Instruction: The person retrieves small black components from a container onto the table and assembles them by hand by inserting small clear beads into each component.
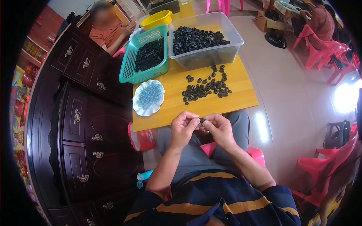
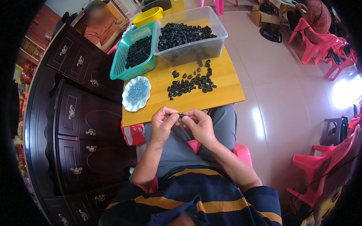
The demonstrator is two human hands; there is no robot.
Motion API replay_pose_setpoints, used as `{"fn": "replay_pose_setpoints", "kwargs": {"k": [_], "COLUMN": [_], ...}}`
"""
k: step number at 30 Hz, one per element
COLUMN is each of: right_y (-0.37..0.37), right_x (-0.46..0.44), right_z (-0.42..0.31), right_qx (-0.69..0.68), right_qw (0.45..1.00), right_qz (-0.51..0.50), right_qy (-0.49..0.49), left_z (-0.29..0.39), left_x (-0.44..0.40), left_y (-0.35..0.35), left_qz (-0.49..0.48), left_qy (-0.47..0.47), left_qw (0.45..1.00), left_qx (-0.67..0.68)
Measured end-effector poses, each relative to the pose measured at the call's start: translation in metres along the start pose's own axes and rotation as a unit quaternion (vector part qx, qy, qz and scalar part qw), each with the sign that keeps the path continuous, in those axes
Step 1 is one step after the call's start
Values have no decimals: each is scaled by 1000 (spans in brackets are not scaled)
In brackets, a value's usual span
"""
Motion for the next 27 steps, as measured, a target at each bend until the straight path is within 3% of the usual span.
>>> {"fn": "replay_pose_setpoints", "kwargs": {"k": [4,8,16,27], "right_y": [2,4,0,1], "right_x": [3,3,-1,1], "right_z": [1,-2,-4,-5], "right_qx": [107,122,-30,-23], "right_qw": [992,991,999,1000], "right_qz": [24,26,-15,2], "right_qy": [-63,-52,43,15], "left_z": [0,-3,-2,0], "left_x": [5,5,-1,0], "left_y": [1,2,8,8], "left_qz": [8,2,2,-24], "left_qy": [5,18,62,36], "left_qw": [1000,1000,998,998], "left_qx": [-1,-10,-27,42]}}
Point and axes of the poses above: each hand's wrist, its own x-axis away from the middle knuckle, its own y-axis out of the palm, z = x × y, the point moved 2 cm from there along -x, towards the middle knuckle, and after that the axes turned 8 degrees about -y, right-handed, at the moved point
